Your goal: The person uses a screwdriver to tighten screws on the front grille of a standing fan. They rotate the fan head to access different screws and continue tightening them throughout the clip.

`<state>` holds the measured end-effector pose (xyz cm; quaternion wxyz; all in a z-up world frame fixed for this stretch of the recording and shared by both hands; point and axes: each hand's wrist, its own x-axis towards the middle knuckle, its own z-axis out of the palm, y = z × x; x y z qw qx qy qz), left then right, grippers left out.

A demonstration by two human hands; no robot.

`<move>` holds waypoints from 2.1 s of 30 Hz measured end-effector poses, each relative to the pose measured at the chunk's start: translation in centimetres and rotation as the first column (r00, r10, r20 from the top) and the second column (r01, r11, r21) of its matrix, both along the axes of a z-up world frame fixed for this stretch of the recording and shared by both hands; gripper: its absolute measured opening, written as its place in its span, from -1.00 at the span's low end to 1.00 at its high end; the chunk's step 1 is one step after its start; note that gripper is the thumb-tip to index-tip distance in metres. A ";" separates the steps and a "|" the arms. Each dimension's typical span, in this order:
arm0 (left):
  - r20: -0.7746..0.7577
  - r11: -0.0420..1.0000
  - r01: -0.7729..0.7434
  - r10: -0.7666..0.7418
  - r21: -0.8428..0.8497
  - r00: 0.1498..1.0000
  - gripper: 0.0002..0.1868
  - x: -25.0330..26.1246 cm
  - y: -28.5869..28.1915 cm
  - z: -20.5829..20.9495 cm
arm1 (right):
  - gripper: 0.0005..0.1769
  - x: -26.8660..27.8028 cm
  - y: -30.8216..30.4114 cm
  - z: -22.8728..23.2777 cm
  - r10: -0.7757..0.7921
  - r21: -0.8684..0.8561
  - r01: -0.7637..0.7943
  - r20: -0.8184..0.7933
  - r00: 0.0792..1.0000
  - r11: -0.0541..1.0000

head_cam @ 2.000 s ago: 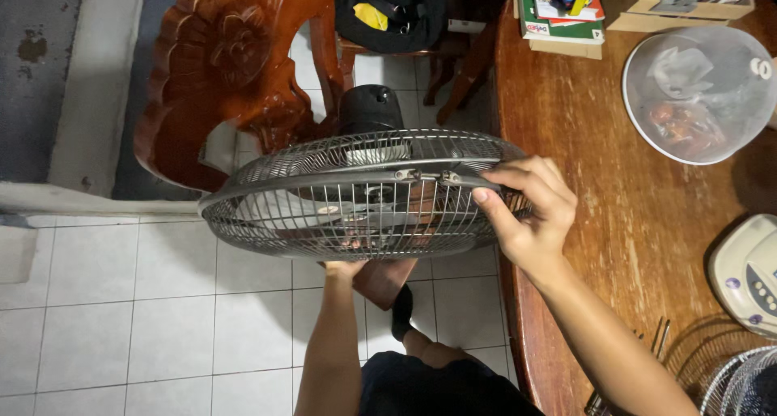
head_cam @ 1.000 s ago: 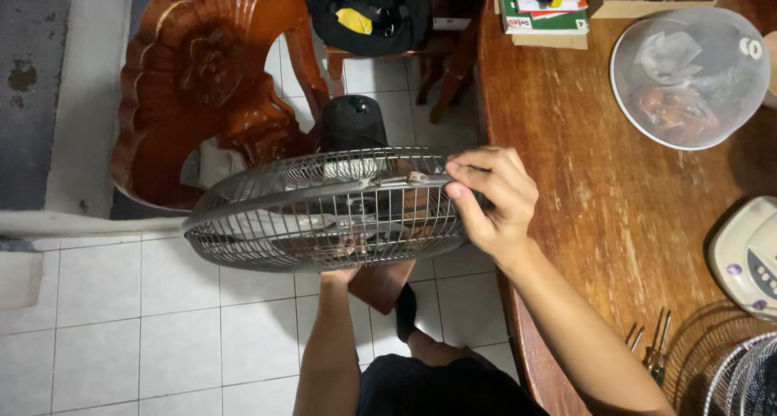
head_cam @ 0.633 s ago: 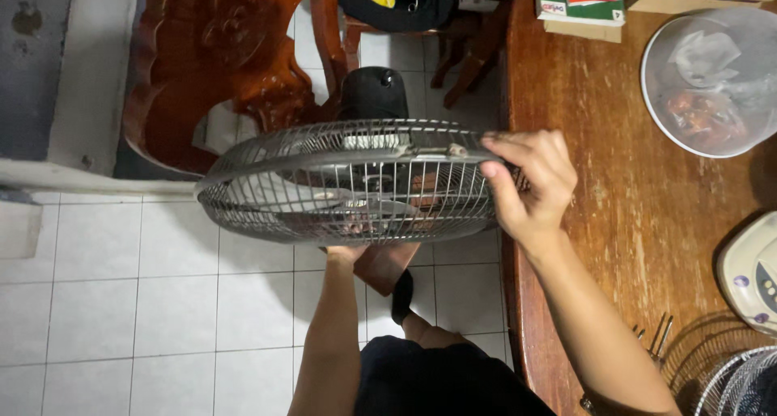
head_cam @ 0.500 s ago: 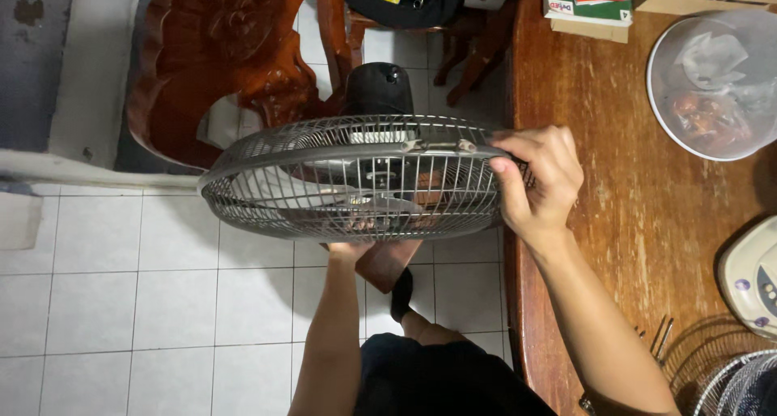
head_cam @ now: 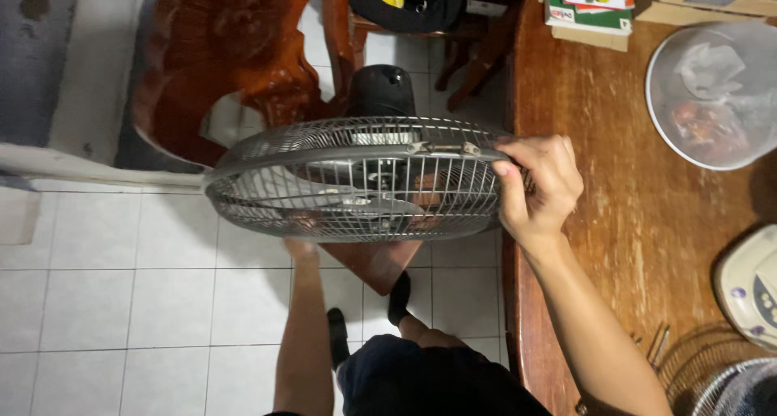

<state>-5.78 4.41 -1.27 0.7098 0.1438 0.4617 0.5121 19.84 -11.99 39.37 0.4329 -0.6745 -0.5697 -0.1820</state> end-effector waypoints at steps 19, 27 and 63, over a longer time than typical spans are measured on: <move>-0.806 0.148 0.801 0.248 0.580 0.538 -0.85 -8.8 9.2 34.9 | -0.92 -0.6 -0.2 -0.9 -0.029 0.035 0.029 0.015 0.999 0.999; -0.678 -0.003 0.720 0.334 0.694 0.655 -0.65 -7.3 5.8 39.7 | -0.92 -1.3 -0.1 -0.1 -0.050 0.066 0.049 0.007 0.999 0.997; -0.709 -0.409 0.899 0.681 -0.158 0.185 -0.78 9.0 2.0 50.8 | -0.73 7.9 -10.7 -21.3 -0.105 -0.047 0.127 -0.860 0.499 0.991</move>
